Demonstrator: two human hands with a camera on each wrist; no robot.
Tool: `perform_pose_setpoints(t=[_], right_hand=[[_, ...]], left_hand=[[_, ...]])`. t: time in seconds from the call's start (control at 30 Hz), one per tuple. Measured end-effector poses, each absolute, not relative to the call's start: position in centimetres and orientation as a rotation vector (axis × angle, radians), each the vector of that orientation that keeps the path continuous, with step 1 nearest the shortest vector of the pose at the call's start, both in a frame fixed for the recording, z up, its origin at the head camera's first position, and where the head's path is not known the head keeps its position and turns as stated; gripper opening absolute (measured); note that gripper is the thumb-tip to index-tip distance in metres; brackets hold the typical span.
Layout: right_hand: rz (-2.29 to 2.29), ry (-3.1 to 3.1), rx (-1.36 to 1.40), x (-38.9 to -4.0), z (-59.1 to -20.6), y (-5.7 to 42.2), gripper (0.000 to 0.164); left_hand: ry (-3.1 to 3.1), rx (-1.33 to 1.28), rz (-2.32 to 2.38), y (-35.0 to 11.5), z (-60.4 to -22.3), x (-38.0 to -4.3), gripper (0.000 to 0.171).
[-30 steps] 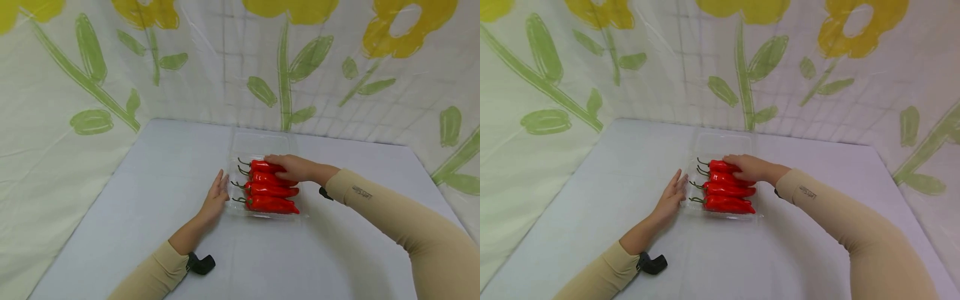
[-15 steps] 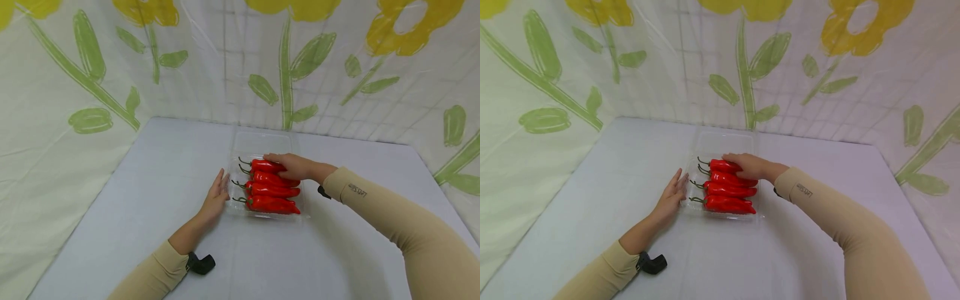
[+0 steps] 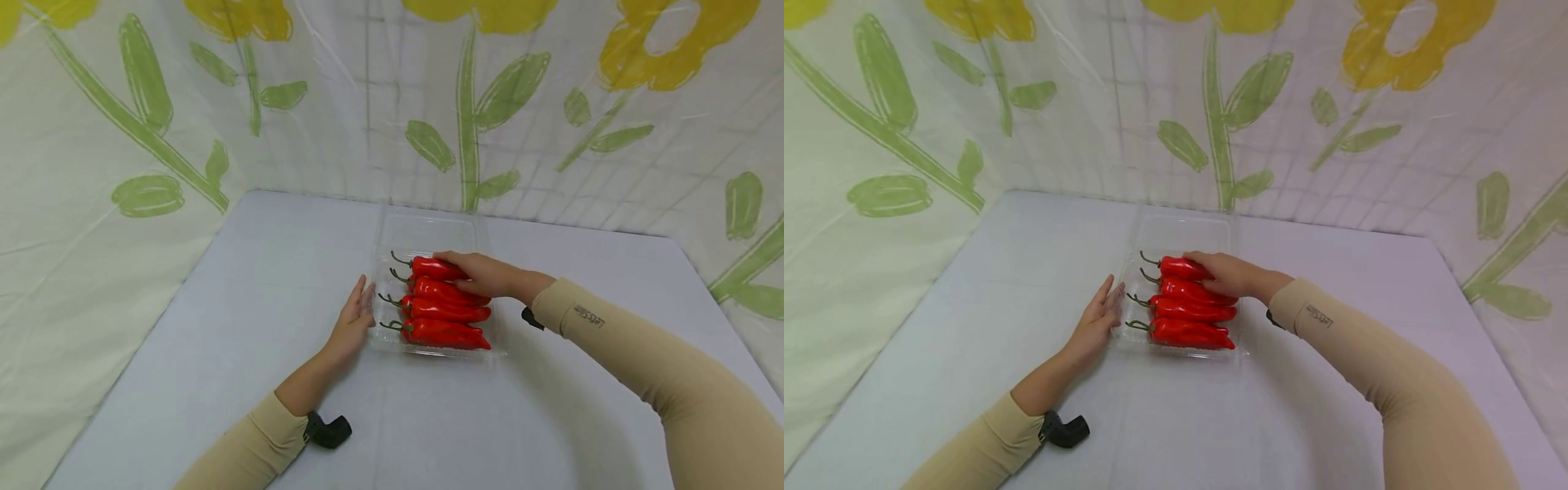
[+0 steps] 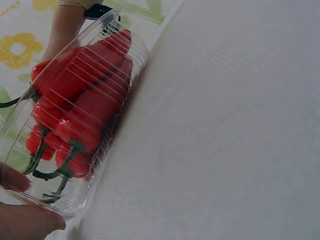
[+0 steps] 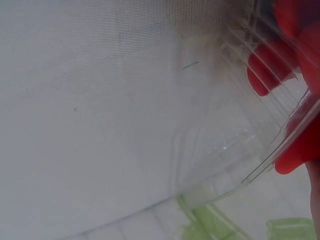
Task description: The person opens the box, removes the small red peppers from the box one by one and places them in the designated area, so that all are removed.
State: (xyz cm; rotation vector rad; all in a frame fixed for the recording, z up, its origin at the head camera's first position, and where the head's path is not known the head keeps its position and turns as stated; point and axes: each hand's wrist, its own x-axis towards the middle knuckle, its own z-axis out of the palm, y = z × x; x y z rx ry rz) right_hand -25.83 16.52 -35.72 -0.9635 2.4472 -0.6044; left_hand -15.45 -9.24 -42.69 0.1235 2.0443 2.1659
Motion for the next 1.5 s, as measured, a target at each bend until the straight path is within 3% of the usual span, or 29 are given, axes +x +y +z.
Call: perform_pose_setpoints(t=[0.23,0.7,1.07,1.5], right_hand=[[-0.614,2.535,-1.009,-25.8,-35.5,16.4,0.047],[-0.474,2.507,-1.032,-26.5,-35.1,15.3,0.063],[-0.557,2.55,-1.018,-26.4,-35.4,15.5,0.055],[-0.81,2.596,-1.007,-26.0,-35.3,17.0,0.058]], left_hand=[[2.017,0.132,2.181,-9.1,-42.9,-15.5,0.08],[1.988,0.153,2.193,-9.1,-42.9,-15.4,0.08],[2.013,0.144,2.178,-9.1,-42.7,-15.5,0.078],[2.019,0.12,2.169,-9.0,-42.7,-15.5,0.08]])
